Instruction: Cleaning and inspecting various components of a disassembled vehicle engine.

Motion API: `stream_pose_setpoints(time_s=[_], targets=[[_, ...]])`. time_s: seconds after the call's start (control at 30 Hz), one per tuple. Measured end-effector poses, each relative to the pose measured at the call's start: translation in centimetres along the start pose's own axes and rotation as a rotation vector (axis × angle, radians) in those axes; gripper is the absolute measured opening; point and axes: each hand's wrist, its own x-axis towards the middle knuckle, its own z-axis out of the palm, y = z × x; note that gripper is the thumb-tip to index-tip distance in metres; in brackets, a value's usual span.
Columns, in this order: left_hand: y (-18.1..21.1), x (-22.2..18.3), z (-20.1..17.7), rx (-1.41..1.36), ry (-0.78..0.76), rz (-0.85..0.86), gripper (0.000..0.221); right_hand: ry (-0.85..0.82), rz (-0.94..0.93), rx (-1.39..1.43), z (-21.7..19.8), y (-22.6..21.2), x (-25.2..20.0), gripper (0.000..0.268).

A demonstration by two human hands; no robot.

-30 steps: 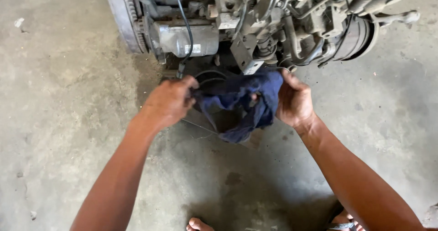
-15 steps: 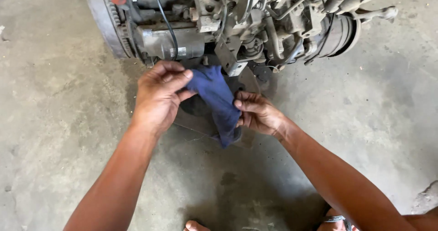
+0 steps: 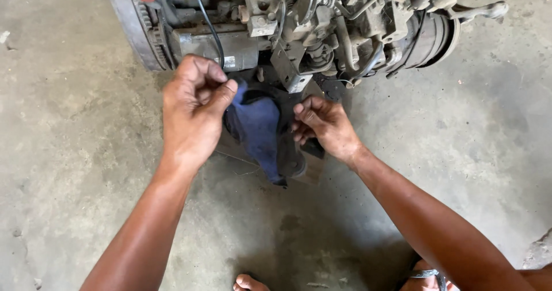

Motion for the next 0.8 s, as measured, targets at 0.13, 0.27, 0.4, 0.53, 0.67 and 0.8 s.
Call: stream_pose_setpoints(time_s=[0.13,0.27,0.4,0.53,0.67,0.8], targets=[[2.0,-0.7,1.3,0.078,-0.117,0.045,0.018,-0.006,-0.19,-0.005,0.7,0.0,-0.2,0.022],[3.1,-3.4,5.3,0.196,-0.227,0.17,0.019,-0.038,0.032,0.101,3.4,-0.9,-2.4,0.01],[3.6,-7.0,8.9,0.069,-0.732,0.214,0.018,-0.03,0.109,0.255,4.8,-2.2,-2.2,0.022],[2.3,-6.0,8.1,0.312,-0.664,0.402,0.02,0.005,0.221,0.452,5.3,-3.1,-2.1,0.044],[-4.4,-3.8,5.2,0.904,-0.247,0.834,0.033,0.058,0.265,0.592,4.7,-4.2,-1.9,0.059],[-3.7,-7.9,8.2,1.437,-0.476,0.327,0.056,0.169,0.255,0.437,5.9,-3.5,-1.7,0.068]])
